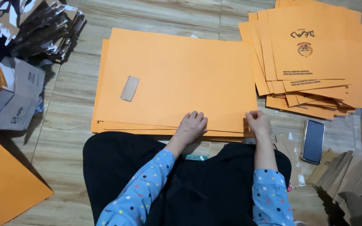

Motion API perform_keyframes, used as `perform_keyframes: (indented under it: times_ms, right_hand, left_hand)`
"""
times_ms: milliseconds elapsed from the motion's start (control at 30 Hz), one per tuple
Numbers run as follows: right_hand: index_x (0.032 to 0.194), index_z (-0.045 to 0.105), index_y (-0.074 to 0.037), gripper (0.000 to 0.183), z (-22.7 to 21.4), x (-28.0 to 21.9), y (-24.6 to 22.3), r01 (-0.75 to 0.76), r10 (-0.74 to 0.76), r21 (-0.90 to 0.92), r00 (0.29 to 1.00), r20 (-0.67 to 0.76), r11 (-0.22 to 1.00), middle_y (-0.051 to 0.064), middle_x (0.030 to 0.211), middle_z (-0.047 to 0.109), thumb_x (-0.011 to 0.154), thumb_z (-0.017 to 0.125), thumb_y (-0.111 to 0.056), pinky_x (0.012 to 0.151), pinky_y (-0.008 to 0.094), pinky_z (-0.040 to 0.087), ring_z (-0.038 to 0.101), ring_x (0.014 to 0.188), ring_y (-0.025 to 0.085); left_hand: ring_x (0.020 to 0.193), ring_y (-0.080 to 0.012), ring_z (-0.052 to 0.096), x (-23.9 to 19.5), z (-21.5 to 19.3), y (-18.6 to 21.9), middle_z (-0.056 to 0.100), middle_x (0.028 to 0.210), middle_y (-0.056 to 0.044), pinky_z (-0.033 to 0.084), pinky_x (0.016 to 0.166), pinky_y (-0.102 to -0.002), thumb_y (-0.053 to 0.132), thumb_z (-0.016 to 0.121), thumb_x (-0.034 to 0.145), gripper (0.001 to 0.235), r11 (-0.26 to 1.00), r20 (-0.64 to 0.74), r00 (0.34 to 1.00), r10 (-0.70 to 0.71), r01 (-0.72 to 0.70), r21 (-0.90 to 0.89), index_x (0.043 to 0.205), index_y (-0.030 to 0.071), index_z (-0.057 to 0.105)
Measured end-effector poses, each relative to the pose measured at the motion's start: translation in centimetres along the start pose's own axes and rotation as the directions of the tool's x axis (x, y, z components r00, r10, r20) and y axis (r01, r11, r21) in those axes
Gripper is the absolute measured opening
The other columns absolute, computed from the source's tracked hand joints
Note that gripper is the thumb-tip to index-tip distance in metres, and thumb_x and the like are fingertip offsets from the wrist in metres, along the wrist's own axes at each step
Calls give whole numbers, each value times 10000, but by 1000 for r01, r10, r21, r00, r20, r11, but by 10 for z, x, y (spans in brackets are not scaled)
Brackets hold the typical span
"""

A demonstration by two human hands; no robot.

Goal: Applying adhesive strips to the spine of orange folders and stacking them

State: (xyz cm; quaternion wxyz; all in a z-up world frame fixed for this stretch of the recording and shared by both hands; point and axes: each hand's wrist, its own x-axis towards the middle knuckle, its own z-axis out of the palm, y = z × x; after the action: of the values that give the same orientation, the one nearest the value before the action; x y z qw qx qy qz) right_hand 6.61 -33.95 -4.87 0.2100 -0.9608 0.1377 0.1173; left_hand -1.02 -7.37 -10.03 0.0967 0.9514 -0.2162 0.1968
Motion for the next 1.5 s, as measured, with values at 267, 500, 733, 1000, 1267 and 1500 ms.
perform_keyframes:
  times_ms: [267,500,733,1000,1267,1500]
  right_hand:
    - [1023,649,-194,402,0,10,2,-64,64,-9,998,-29,998,43,935,660,812,561,-525,811,393,462,592,974,275]
    - [949,605,-103,282,26,34,19,-185,179,476,982,59,860,42,720,597,798,591,-341,571,331,471,581,686,216]
    - [847,665,-156,235,23,45,35,-89,182,431,966,-181,898,85,787,623,769,665,-378,578,399,501,608,780,266]
    - [1020,570,-178,365,-35,7,1,-338,197,817,941,276,467,-22,945,635,890,426,-487,607,256,528,606,804,89]
    - [940,560,-64,292,-1,44,26,-339,117,886,941,318,317,93,959,615,747,699,-234,714,447,525,647,813,272]
    - [863,665,-154,189,31,71,33,-10,1,522,1000,19,853,41,649,575,677,694,-159,539,334,496,591,649,197]
  left_hand:
    - [652,-279,536,16,-22,21,467,707,-114,506,515,-383,308,565,700,245,988,-197,980,0,30,151,758,70,570]
    - [556,-324,516,22,-22,23,430,643,-168,479,379,-388,342,537,725,340,989,-155,987,32,-8,151,753,5,565]
    - [570,-320,549,23,-32,25,446,623,-150,488,379,-361,192,485,784,192,986,-191,981,31,1,168,737,18,548]
    - [604,-259,583,16,-24,17,472,604,-60,504,404,-297,88,458,761,59,983,-141,989,43,-16,183,783,79,511]
    - [631,-224,604,13,-20,14,488,599,-20,502,414,-275,90,487,772,38,988,-102,995,-8,24,154,779,128,485]
    - [915,-310,562,12,-63,-22,547,921,-114,498,685,-402,328,484,812,291,988,-33,995,-97,92,-124,1000,119,556]
